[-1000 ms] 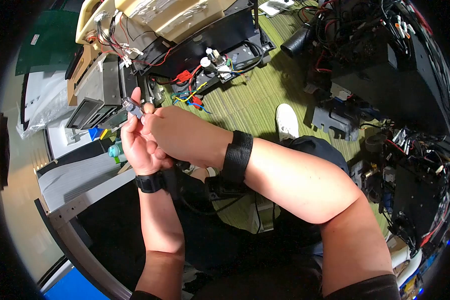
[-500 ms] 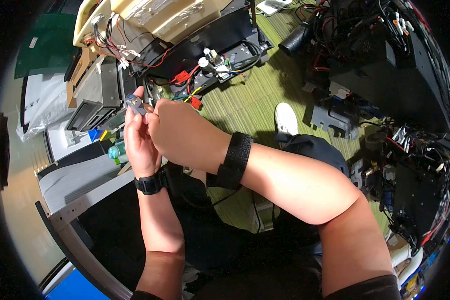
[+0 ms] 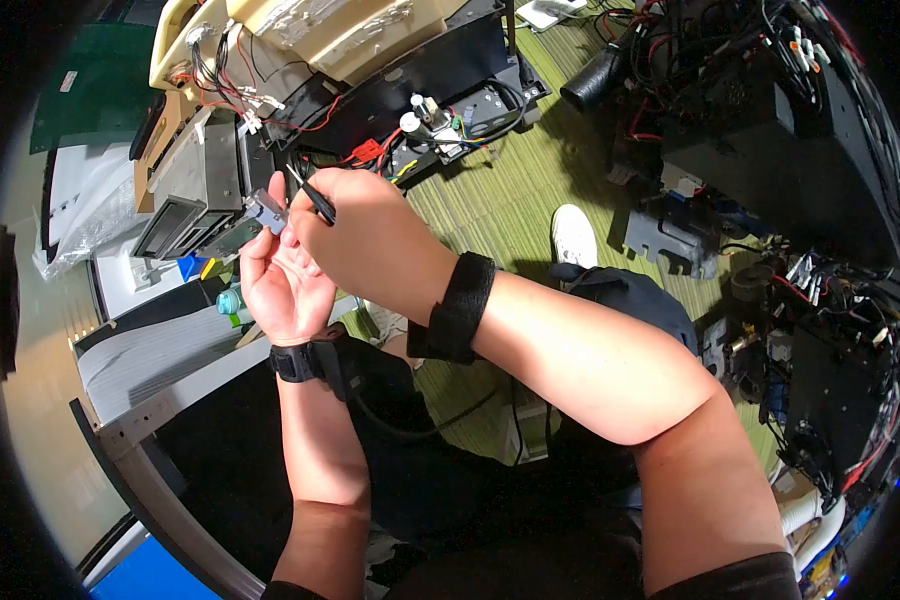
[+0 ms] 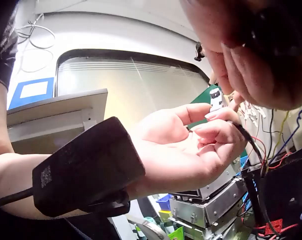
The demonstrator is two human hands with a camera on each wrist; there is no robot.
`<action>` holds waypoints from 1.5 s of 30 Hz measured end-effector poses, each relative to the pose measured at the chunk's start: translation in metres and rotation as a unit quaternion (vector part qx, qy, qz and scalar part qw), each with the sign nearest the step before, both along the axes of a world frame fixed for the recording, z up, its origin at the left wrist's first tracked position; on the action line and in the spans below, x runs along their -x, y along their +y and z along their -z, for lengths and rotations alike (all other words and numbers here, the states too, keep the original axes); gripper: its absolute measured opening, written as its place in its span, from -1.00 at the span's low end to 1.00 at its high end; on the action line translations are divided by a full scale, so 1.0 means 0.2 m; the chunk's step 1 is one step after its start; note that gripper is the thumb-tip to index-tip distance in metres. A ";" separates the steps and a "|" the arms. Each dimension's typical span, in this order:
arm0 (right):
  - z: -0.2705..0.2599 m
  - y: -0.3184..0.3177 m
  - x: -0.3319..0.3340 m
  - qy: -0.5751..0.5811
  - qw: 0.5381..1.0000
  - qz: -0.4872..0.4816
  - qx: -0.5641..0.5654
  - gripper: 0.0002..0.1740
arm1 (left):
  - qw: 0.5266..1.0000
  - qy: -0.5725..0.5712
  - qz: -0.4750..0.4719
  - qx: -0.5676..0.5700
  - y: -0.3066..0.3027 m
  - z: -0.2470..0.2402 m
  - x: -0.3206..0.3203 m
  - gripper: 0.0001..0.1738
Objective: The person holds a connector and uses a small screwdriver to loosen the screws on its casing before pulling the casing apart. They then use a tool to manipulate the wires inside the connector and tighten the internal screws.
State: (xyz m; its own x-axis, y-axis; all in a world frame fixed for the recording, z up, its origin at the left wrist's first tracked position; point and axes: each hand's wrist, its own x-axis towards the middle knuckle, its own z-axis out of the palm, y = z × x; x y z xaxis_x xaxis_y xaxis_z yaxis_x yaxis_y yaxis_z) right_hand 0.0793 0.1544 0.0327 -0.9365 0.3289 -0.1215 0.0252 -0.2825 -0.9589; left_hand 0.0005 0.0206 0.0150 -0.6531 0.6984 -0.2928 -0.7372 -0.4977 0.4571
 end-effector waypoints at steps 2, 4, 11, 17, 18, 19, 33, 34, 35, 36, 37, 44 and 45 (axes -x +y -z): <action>0.01 0.00 0.01 -0.004 0.994 -0.013 0.110 -0.84 | 1.000 -0.009 0.009 0.013 0.01 -0.02 -0.02 -0.38; -0.01 0.00 0.01 -0.041 0.985 -0.023 0.164 -0.86 | 1.000 -0.011 0.015 0.004 0.01 -0.01 -0.02 -0.38; 0.03 -0.01 0.02 -0.038 0.993 -0.009 0.113 -0.84 | 1.000 -0.010 0.022 -0.014 0.01 0.01 -0.01 -0.37; 0.02 0.03 0.03 -0.032 0.999 -0.039 0.002 -0.84 | 0.999 -0.034 0.005 0.026 0.02 -0.02 -0.02 -0.35; 0.02 0.04 0.03 -0.008 1.000 -0.021 -0.022 -0.82 | 0.999 -0.034 0.006 0.026 0.01 -0.01 -0.02 -0.35; 0.01 0.04 0.04 0.017 0.999 -0.003 -0.046 -0.81 | 0.999 -0.046 0.018 0.003 0.00 0.00 -0.01 -0.37; 0.09 0.09 0.07 0.103 0.951 -0.019 -0.291 -0.84 | 0.995 -0.076 0.055 -0.015 -0.02 0.02 0.01 -0.62; 0.10 0.09 0.07 0.133 0.939 -0.007 -0.317 -0.84 | 0.995 -0.078 0.057 -0.018 -0.02 0.02 0.01 -0.64; 0.11 0.09 0.07 0.133 0.939 -0.007 -0.317 -0.84 | 0.995 -0.080 0.058 -0.020 -0.03 0.02 0.01 -0.66; 0.11 0.09 0.07 0.144 0.924 0.003 -0.355 -0.84 | 0.995 -0.080 0.058 -0.020 -0.03 0.03 0.01 -0.66; 0.11 0.09 0.07 0.155 0.906 0.012 -0.393 -0.84 | 0.993 -0.096 0.064 -0.030 -0.03 0.03 0.01 -0.67; 0.12 0.09 0.06 0.146 0.910 0.020 -0.388 -0.81 | 0.990 -0.116 0.068 -0.044 -0.01 0.01 0.02 -0.68; 0.12 0.10 0.07 0.133 0.929 0.015 -0.345 -0.80 | 0.990 -0.115 0.068 -0.044 -0.02 0.01 0.02 -0.68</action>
State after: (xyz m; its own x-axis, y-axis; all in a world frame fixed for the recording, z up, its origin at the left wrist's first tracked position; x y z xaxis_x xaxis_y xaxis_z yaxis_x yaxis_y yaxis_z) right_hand 0.0660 0.1739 0.0084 -0.8926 0.2686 0.3620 -0.2364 0.4048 -0.8833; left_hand -0.0042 0.0169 0.0121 -0.4746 0.8042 -0.3577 -0.8795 -0.4177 0.2278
